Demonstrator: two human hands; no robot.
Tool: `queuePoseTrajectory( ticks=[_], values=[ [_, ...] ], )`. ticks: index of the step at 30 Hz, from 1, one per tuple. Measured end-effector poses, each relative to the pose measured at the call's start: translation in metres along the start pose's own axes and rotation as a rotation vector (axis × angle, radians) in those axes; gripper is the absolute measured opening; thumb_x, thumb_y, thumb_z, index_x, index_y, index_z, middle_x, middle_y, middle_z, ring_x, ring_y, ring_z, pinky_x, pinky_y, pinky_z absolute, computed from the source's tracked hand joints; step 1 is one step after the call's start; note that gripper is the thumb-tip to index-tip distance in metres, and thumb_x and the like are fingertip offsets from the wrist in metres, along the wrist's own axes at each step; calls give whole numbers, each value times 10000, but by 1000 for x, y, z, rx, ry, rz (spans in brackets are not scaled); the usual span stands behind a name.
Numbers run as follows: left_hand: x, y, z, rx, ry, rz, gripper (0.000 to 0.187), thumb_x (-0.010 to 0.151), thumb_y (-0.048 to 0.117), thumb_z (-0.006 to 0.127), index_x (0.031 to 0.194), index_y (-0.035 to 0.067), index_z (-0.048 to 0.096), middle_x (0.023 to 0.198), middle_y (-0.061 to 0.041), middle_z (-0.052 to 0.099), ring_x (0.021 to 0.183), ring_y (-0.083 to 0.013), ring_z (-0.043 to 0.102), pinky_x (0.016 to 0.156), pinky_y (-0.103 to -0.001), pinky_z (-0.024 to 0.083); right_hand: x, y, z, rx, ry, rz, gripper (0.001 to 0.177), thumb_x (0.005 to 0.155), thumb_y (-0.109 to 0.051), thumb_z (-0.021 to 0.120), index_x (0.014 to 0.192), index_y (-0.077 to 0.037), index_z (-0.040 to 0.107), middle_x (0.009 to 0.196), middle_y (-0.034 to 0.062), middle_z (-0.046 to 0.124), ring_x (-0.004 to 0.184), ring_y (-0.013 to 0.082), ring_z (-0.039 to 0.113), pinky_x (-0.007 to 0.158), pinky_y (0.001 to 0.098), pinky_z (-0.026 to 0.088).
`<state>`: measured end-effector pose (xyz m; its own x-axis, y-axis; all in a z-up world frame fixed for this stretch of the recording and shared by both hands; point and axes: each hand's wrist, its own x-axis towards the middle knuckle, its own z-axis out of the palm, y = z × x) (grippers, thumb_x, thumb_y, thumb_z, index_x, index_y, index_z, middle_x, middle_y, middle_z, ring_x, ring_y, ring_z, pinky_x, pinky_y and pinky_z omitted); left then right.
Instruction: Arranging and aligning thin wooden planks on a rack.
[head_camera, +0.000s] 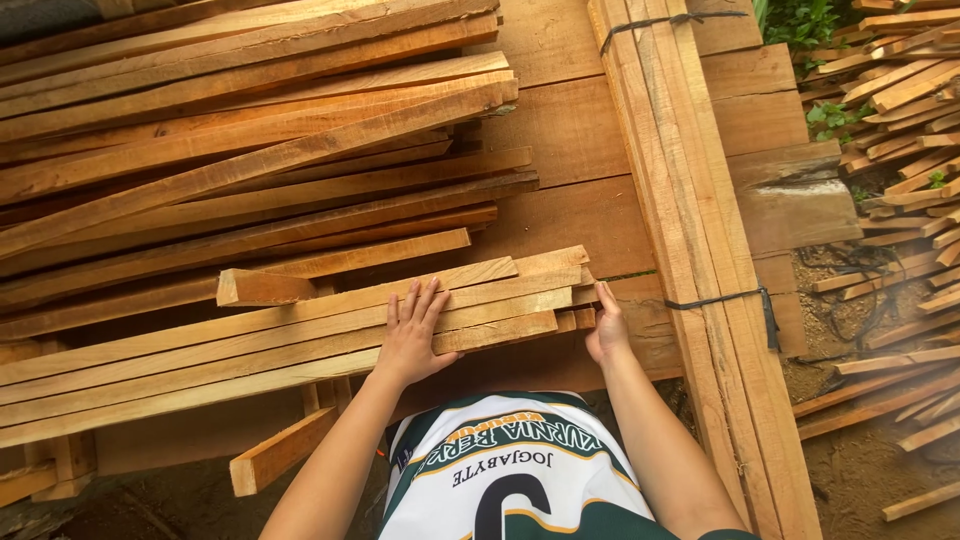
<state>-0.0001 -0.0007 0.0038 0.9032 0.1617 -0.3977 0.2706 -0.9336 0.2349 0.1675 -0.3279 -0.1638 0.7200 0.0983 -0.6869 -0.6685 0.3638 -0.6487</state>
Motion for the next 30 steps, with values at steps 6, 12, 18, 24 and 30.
queuePoseTrajectory(
  ticks=[6,12,18,24,30],
  values=[
    [-1,0,-1,9,6,0,1126,647,555,834,1580,297,260,1703,23,119,1569,-254,44,1251,-536,-20,-3,-1,7,-125,95,-65,580,984,-417,725,1427,-76,570,1373,136,632,1256,257,609,1081,434,485],
    [0,0,-3,-5,-12,1,1127,654,575,826,1584,288,258,1705,12,119,1570,-264,50,1251,-545,-18,-11,-31,3,-362,42,-174,429,1070,-429,597,1327,-89,652,1258,133,694,1203,242,633,1023,415,515],
    [-1,-3,3,35,9,16,1145,642,601,825,1585,293,252,1705,15,109,1567,-264,44,1248,-536,-27,-42,-64,20,-769,-92,-259,360,1077,-307,582,1361,-103,667,1351,131,655,1302,279,571,1119,442,431],
    [0,-2,3,39,11,23,1172,634,638,822,1590,286,242,1704,7,113,1566,-269,49,1245,-540,-32,-37,-63,13,-808,-189,-289,347,1075,-238,563,1365,-74,659,1377,144,634,1342,268,529,1162,456,380],
    [0,0,-1,47,-10,22,1157,652,628,813,1591,282,232,1706,5,93,1566,-275,35,1244,-548,-22,-32,-56,8,-840,-242,-180,453,1086,-223,542,1481,-1,523,1485,229,517,1420,338,431,1193,508,330]
  ],
)
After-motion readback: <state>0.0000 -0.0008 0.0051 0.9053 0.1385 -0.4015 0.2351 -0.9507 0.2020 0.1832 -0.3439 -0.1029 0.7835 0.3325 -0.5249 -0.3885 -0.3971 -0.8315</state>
